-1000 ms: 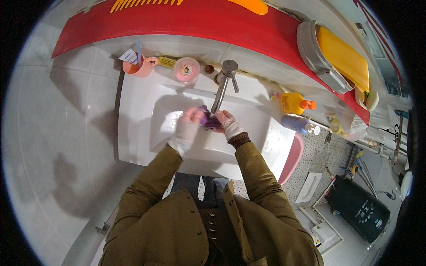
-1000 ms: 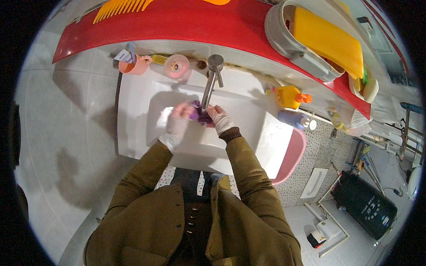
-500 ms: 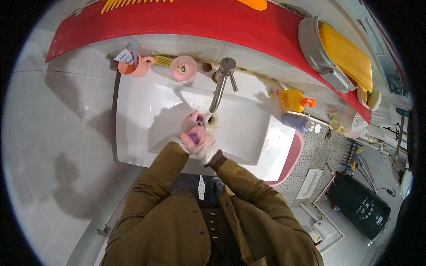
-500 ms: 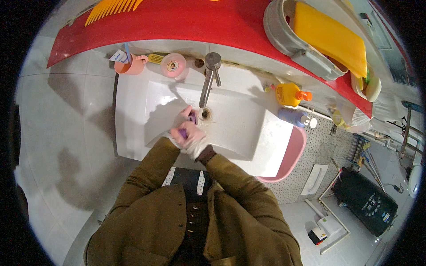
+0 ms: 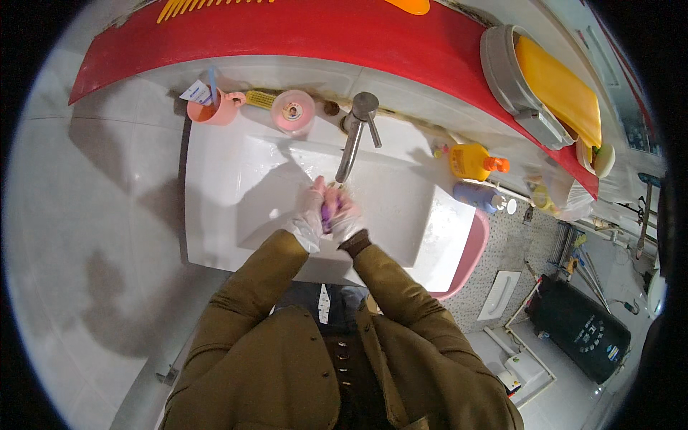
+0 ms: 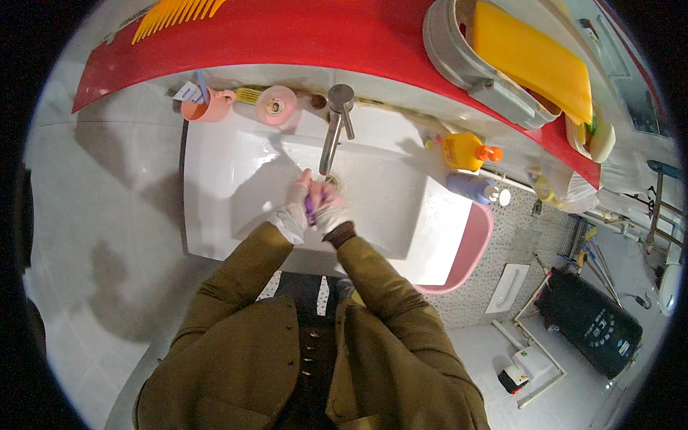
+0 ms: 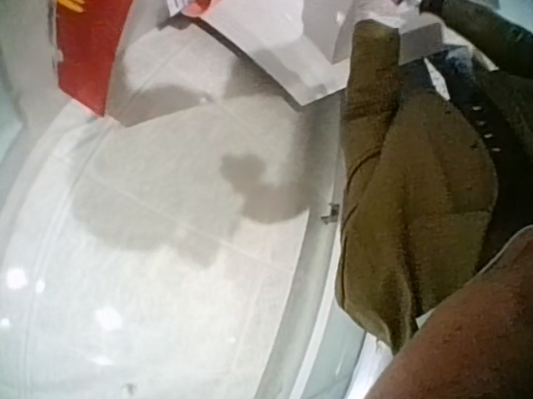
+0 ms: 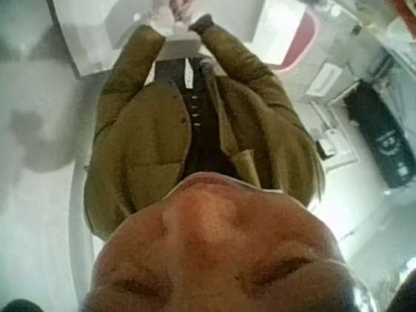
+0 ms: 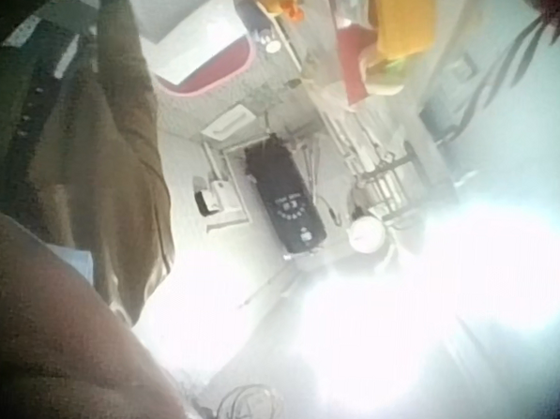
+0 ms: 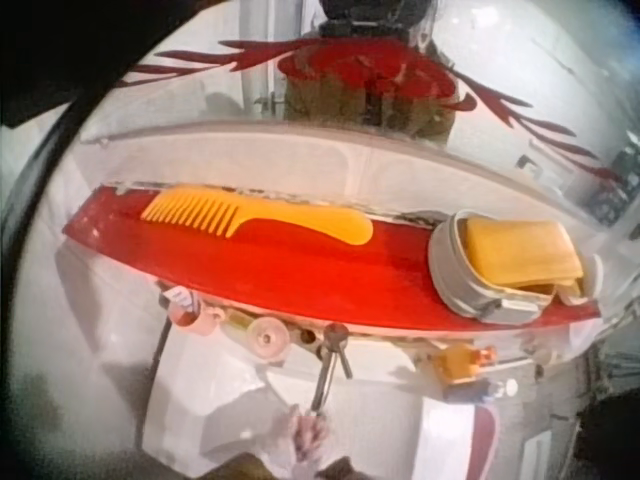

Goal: The person rinses a purple cloth under a sink faucet, then wipes the top and front of a washing machine with the cloth. They briefly pick up a pipe from the floor and return it, then continue wiping the washing machine door and control panel.

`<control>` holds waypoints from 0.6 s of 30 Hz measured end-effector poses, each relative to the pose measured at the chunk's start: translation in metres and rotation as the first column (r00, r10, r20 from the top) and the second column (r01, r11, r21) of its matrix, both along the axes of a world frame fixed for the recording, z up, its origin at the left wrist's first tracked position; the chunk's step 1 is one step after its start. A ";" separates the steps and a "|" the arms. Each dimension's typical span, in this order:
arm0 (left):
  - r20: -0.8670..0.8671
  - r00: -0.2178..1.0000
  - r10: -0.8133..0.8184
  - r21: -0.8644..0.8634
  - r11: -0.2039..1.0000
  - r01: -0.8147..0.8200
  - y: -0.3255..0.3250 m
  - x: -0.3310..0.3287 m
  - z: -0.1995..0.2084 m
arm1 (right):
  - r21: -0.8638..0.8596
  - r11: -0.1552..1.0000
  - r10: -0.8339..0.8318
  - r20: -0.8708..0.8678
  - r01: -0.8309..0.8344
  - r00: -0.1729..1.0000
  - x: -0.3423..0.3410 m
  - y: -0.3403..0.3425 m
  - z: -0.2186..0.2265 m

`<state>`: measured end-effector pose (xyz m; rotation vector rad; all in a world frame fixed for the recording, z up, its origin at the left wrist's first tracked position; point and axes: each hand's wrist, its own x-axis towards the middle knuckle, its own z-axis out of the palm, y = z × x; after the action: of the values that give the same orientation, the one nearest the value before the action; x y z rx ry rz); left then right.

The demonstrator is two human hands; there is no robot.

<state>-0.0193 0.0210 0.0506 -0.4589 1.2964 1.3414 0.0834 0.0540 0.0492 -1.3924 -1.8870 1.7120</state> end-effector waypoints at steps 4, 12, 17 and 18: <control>-0.148 0.988 0.032 -0.073 0.996 -0.043 -0.004 -0.014 0.017 | -0.097 0.995 -0.001 0.015 0.003 1.000 0.010 0.046 -0.053; 0.039 0.999 -0.013 0.292 0.956 0.001 -0.042 -0.039 -0.016 | -0.003 0.990 -0.137 -0.289 0.142 0.947 -0.032 0.043 -0.024; 0.217 0.967 -0.131 0.658 0.751 -0.046 -0.035 -0.021 -0.029 | 0.148 0.965 0.231 -0.093 -0.216 0.968 -0.024 -0.007 0.040; -0.054 0.998 -0.027 0.634 0.771 0.055 -0.033 -0.011 -0.026 | 0.277 0.920 0.299 -0.038 -0.277 0.954 -0.020 -0.007 0.045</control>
<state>-0.0301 -0.0124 0.0246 0.0770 0.7946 1.6570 0.0629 0.0474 0.0940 -0.9693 -2.2678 1.5261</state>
